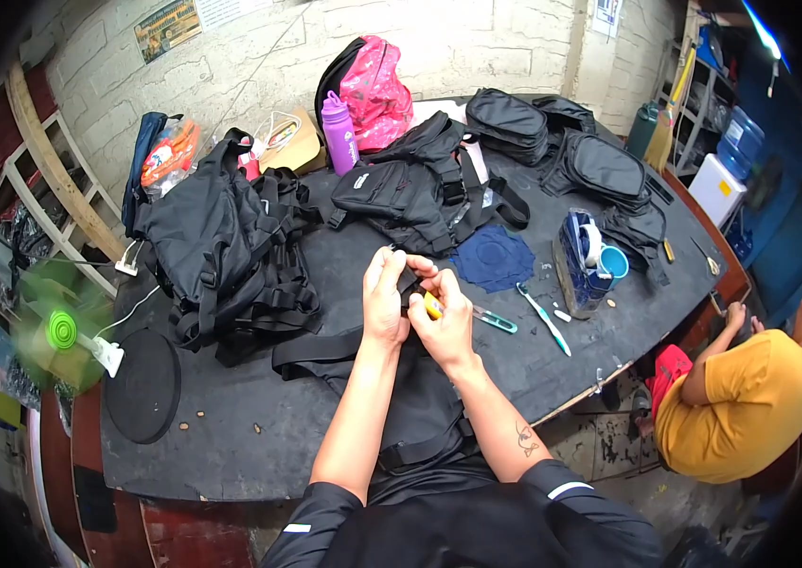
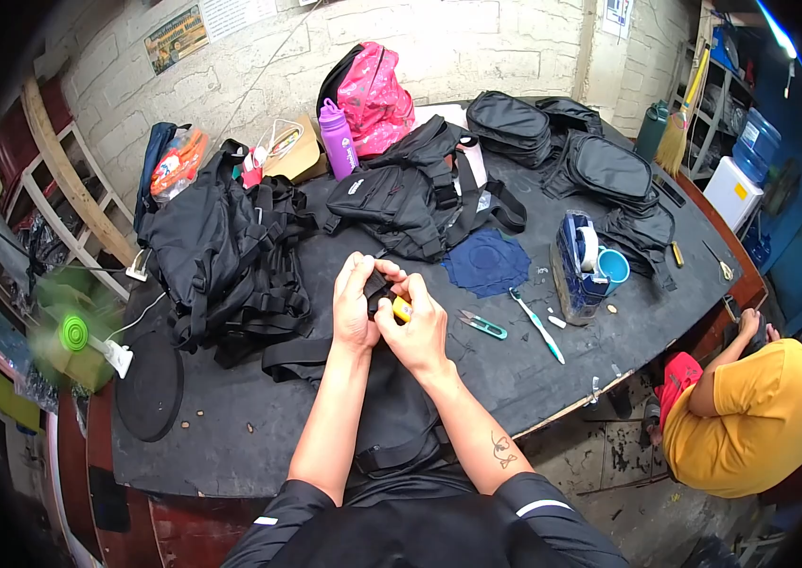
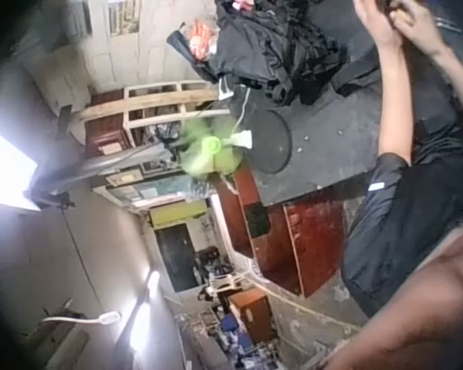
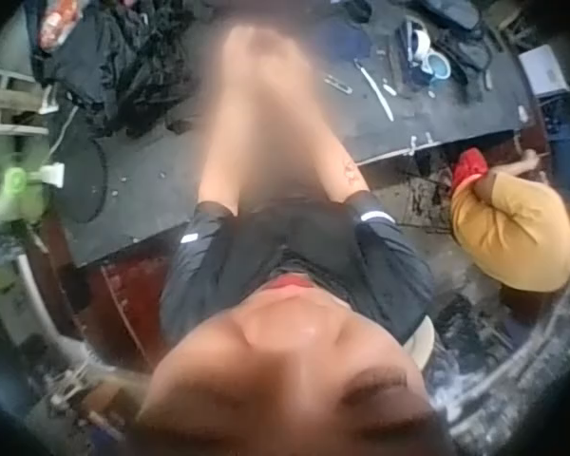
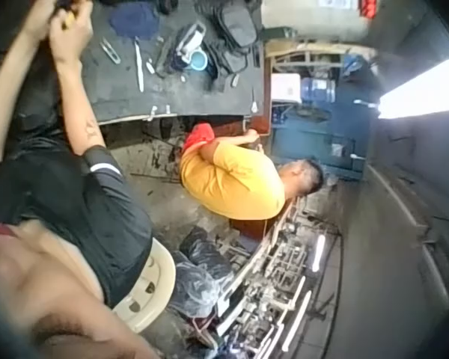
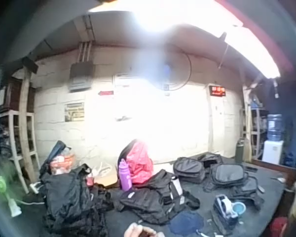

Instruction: Inspecting and cleaning black bags by removing loose threads with a lighter and using a brush.

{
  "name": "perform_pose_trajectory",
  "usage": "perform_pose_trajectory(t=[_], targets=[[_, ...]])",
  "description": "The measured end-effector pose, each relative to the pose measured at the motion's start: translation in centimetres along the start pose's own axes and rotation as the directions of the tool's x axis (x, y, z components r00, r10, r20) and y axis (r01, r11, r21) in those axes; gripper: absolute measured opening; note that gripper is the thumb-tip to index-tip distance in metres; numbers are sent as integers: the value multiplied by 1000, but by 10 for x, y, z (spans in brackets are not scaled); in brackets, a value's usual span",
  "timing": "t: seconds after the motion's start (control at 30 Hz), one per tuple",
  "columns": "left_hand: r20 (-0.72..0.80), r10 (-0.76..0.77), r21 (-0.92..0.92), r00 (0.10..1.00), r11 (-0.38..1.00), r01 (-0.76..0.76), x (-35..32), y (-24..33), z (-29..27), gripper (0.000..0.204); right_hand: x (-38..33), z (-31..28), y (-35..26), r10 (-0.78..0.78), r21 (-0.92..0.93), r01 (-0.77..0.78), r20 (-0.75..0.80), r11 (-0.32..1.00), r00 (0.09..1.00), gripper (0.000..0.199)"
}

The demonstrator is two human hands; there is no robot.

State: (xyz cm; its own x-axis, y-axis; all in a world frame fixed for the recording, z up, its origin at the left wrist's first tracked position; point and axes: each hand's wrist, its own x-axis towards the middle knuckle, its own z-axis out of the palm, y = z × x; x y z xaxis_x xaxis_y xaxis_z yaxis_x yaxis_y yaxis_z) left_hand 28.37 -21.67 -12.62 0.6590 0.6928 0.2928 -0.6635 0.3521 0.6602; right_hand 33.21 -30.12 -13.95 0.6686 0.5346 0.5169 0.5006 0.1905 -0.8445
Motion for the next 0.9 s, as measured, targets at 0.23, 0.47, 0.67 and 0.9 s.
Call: perform_pose_trajectory(t=[0.23, 0.47, 0.67, 0.9], targets=[[2, 3, 5, 1000, 1000, -3, -1, -1, 0, 16, -2, -1, -3, -4, 35, 4, -11, 999, 1000, 22], [15, -9, -17, 1000, 1000, 10, -3, 1, 2, 15, -3, 0, -2, -45, 14, 45, -11, 999, 999, 22], [83, 8, 336, 996, 941, -36, -10, 4, 9, 15, 1, -11, -8, 232, 561, -266, 132, 784, 964, 12], [311, 363, 737, 878, 491, -464, -21, -1, 18, 38, 15, -31, -18, 252, 719, -248, 103, 650, 962, 13]])
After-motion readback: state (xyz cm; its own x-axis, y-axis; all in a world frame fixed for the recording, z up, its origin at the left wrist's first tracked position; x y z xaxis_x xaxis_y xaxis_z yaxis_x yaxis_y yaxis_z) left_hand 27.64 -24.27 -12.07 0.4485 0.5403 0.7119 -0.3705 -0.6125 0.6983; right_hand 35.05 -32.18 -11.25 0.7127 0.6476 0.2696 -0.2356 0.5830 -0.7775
